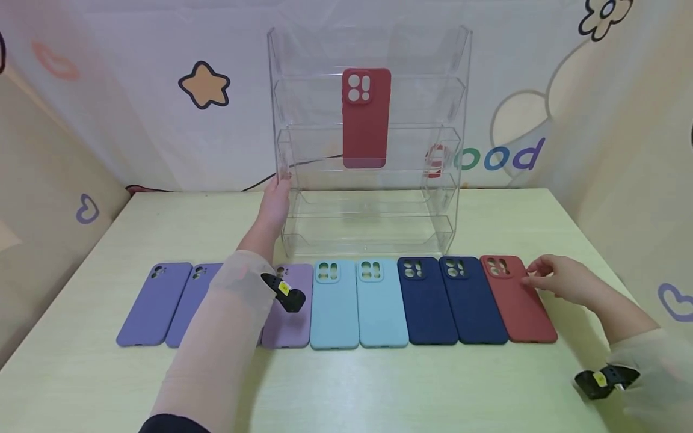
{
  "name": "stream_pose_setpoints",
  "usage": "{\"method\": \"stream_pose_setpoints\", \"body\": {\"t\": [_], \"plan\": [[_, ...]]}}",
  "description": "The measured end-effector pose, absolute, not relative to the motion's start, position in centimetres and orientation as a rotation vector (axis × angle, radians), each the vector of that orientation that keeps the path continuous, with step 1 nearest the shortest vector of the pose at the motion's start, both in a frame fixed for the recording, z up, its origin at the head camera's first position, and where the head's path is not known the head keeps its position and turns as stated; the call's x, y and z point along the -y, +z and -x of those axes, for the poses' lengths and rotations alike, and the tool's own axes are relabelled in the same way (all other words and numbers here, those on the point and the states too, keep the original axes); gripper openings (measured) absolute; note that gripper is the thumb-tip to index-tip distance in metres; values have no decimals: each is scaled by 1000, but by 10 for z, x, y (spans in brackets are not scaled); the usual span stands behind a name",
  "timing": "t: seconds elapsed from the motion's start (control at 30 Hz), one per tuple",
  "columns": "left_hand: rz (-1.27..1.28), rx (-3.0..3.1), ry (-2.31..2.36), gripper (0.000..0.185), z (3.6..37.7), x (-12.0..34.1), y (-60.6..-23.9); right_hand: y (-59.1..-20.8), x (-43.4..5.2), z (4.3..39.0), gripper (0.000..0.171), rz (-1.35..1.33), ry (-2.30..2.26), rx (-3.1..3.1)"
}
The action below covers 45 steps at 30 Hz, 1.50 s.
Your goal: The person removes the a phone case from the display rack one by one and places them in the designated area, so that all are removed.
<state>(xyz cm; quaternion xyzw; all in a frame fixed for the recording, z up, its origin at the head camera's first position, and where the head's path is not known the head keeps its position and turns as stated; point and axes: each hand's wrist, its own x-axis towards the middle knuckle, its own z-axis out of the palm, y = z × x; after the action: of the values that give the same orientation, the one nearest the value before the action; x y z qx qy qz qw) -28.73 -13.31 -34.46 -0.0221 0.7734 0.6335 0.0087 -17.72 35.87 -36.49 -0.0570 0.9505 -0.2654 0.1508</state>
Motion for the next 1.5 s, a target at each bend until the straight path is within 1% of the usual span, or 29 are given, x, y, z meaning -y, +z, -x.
{"method": "stream_pose_setpoints", "body": {"t": [0.13, 0.33, 0.5, 0.73, 0.97, 1.1, 1.27, 1.5], "plan": [[61, -2409, 1985, 54, 287, 131, -343, -358, -348, 181, 48, 219, -851, -2799], [60, -2436, 1971, 54, 287, 132, -344, -340, -322, 193, 51, 319, -986, -2872], [63, -2437, 1963, 55, 287, 132, -345, -322, -291, 205, 51, 391, -1137, -2893], [50, -2429, 1987, 54, 287, 133, -344, -299, -247, 225, 47, 426, -1320, -2897], [64, -2421, 1986, 55, 286, 133, -344, -273, -207, 250, 48, 549, -1548, -2819], [58, -2399, 2018, 54, 285, 132, -344, -259, -186, 267, 51, 543, -1654, -2744], [55, -2390, 2022, 54, 287, 131, -346, -246, -169, 285, 55, 496, -1678, -2723], [58, -2412, 2013, 54, 288, 133, -349, -243, -150, 313, 58, 408, -1691, -2719]]}}
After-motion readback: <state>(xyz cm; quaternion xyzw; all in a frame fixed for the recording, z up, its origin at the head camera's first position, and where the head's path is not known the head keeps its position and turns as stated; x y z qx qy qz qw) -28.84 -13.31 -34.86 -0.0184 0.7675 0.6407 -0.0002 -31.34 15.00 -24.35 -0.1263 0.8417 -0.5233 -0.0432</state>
